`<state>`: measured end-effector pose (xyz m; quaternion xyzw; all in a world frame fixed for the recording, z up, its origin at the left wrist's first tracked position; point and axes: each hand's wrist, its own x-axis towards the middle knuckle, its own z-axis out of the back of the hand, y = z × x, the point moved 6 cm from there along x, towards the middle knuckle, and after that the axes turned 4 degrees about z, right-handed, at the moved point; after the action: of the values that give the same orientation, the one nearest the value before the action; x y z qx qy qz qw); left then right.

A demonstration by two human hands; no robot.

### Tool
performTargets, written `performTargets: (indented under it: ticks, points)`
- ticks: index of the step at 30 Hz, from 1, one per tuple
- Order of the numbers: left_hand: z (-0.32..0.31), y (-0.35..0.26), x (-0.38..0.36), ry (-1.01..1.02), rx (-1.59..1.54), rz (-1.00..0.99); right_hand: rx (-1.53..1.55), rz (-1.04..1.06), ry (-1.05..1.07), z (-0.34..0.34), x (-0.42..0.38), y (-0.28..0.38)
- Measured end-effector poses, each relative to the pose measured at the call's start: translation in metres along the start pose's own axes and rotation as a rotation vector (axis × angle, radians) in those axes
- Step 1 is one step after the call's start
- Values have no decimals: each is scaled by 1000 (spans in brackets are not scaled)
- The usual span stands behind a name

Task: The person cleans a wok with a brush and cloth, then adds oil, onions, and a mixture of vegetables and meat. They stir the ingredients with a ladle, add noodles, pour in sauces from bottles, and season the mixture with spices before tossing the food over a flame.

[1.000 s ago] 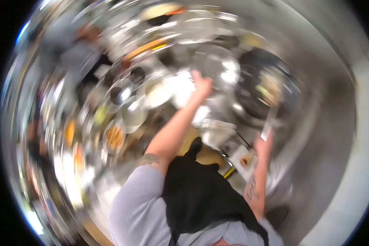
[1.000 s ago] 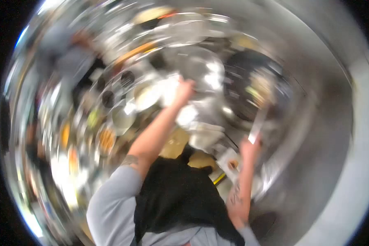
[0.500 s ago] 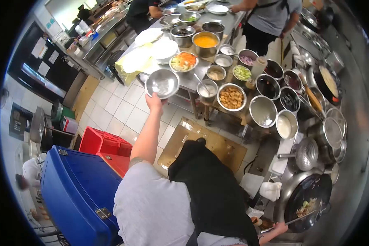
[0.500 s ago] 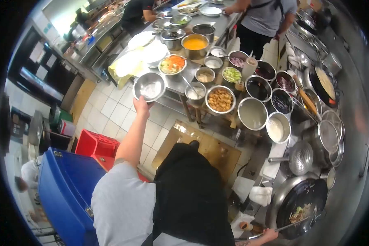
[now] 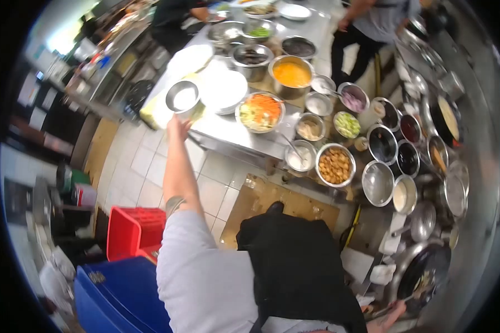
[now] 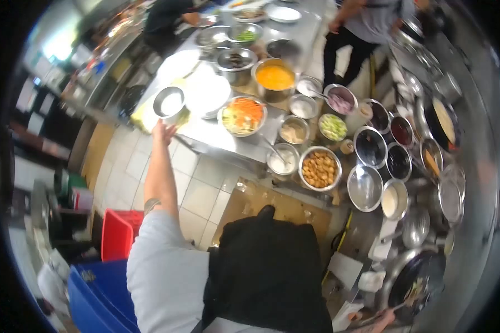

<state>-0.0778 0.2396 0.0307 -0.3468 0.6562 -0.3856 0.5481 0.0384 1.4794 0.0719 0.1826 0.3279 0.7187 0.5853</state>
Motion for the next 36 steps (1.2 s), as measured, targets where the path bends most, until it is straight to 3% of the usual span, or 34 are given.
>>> performTargets:
  ticks: [1, 2, 3, 4, 6, 7, 8, 9, 10, 11, 14, 15, 17, 18, 19, 22, 23, 25, 26, 29, 30, 33, 36]
  points:
    - [3, 1, 2, 16, 187, -56, 73, 4, 20, -3, 10, 1]
    - [9, 15, 34, -7, 420, -244, 178, 2, 55, -5, 17, -1]
    - [4, 28, 43, 89, 228, -432, 369, 23, 166, -7, 23, -16]
    - [-12, 35, 3, 105, 63, -347, 559, 22, 283, -10, 35, -35]
    - [-75, 47, -126, 456, 212, -363, 351, -2, -5, 6, 5, -17]
    - [-94, 87, -121, 647, 448, -307, 162, 36, -62, 18, -20, 4]
    - [-119, 121, -187, 770, 521, -294, 9, 142, -129, 19, 23, -34]
    - [-135, 155, -264, 992, 491, -268, 152, 63, -188, 10, 42, -67]
    - [-150, 193, -332, 1128, 613, -124, 212, -58, -149, 14, -18, -18]
    - [-159, 223, -410, 1356, 853, -126, 392, -168, -80, 3, -33, -17]
    - [-164, 314, -593, 2012, 918, -156, 463, -136, 77, 3, -64, -13]
    - [-163, 337, -651, 2107, 916, -100, 445, -82, 126, 16, -76, -15]
    - [-166, 385, -743, 2224, 888, -122, 227, 304, 8, 24, -82, -44]
    - [-174, 414, -780, 2231, 846, -320, 163, 440, -43, 27, -90, -56]
    - [-176, 441, -811, 2225, 801, -511, 243, 298, 44, 34, -105, -50]
    - [-175, 503, -878, 2189, 1083, -647, 329, -27, 242, 57, -110, -36]
    - [-172, 517, -890, 2174, 1083, -786, 328, -115, 301, 65, -104, -34]
    - [-160, 542, -903, 2122, 1070, -1056, 101, 253, 151, 68, -45, -53]
    - [-156, 540, -909, 2118, 1010, -1036, 65, 213, 117, 73, -21, -56]
    - [-147, 546, -917, 2156, 882, -892, 189, 127, 4, 82, 36, -49]
    - [-144, 539, -923, 2192, 938, -898, 209, 123, -39, 84, 53, -43]
    - [-145, 552, -926, 2249, 1347, -536, 139, 167, -148, 65, 87, -35]
    - [-138, 585, -912, 2087, 1347, 924, 245, 83, -37, 33, 83, -32]
